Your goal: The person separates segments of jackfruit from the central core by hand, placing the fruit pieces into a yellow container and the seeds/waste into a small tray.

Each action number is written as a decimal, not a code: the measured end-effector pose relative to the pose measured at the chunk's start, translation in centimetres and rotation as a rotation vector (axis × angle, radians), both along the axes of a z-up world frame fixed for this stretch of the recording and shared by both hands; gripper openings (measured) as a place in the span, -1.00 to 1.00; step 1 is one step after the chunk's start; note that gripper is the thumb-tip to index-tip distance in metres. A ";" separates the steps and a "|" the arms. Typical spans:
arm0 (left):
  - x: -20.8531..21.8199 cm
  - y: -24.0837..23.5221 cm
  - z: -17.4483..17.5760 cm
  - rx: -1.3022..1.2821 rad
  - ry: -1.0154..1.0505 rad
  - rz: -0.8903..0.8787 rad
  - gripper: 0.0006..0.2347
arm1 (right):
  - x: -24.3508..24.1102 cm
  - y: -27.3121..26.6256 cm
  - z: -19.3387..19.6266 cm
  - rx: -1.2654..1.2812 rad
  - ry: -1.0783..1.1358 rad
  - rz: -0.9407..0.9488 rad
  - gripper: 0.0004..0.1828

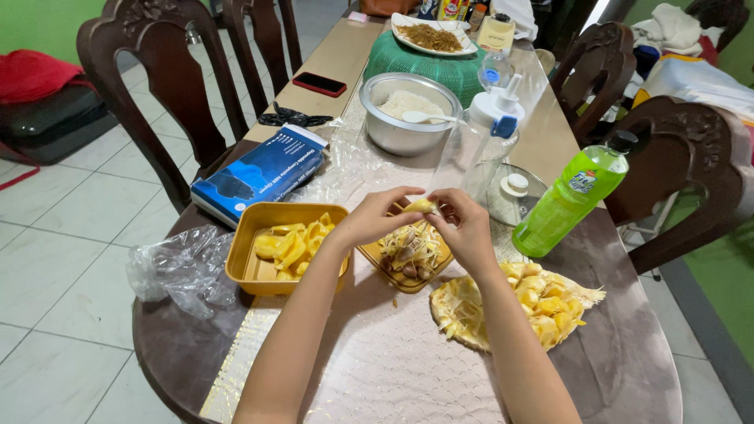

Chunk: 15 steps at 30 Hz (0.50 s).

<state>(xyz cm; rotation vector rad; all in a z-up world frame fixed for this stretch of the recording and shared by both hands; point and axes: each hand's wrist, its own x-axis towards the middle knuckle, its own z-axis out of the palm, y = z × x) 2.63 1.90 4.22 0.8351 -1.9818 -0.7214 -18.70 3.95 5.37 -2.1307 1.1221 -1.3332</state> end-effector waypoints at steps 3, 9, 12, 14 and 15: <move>-0.2 -0.1 0.5 0.251 0.096 0.001 -0.65 | 0.1 -0.1 0.4 -0.013 -0.004 -0.037 -0.70; -0.2 0.0 0.4 0.186 -0.102 0.081 -0.77 | -0.1 -0.2 0.0 -0.119 0.090 0.006 -0.77; -0.5 0.0 0.5 0.274 -0.087 0.083 -0.76 | 0.4 0.1 -0.3 -0.128 0.160 -0.014 -0.80; -0.4 0.1 0.6 0.295 -0.119 0.192 -0.72 | 0.4 0.4 -0.2 -0.142 0.194 -0.022 -0.81; -0.4 0.0 0.5 0.294 -0.118 0.194 -0.72 | 0.5 0.4 0.0 -0.161 0.229 -0.024 -0.81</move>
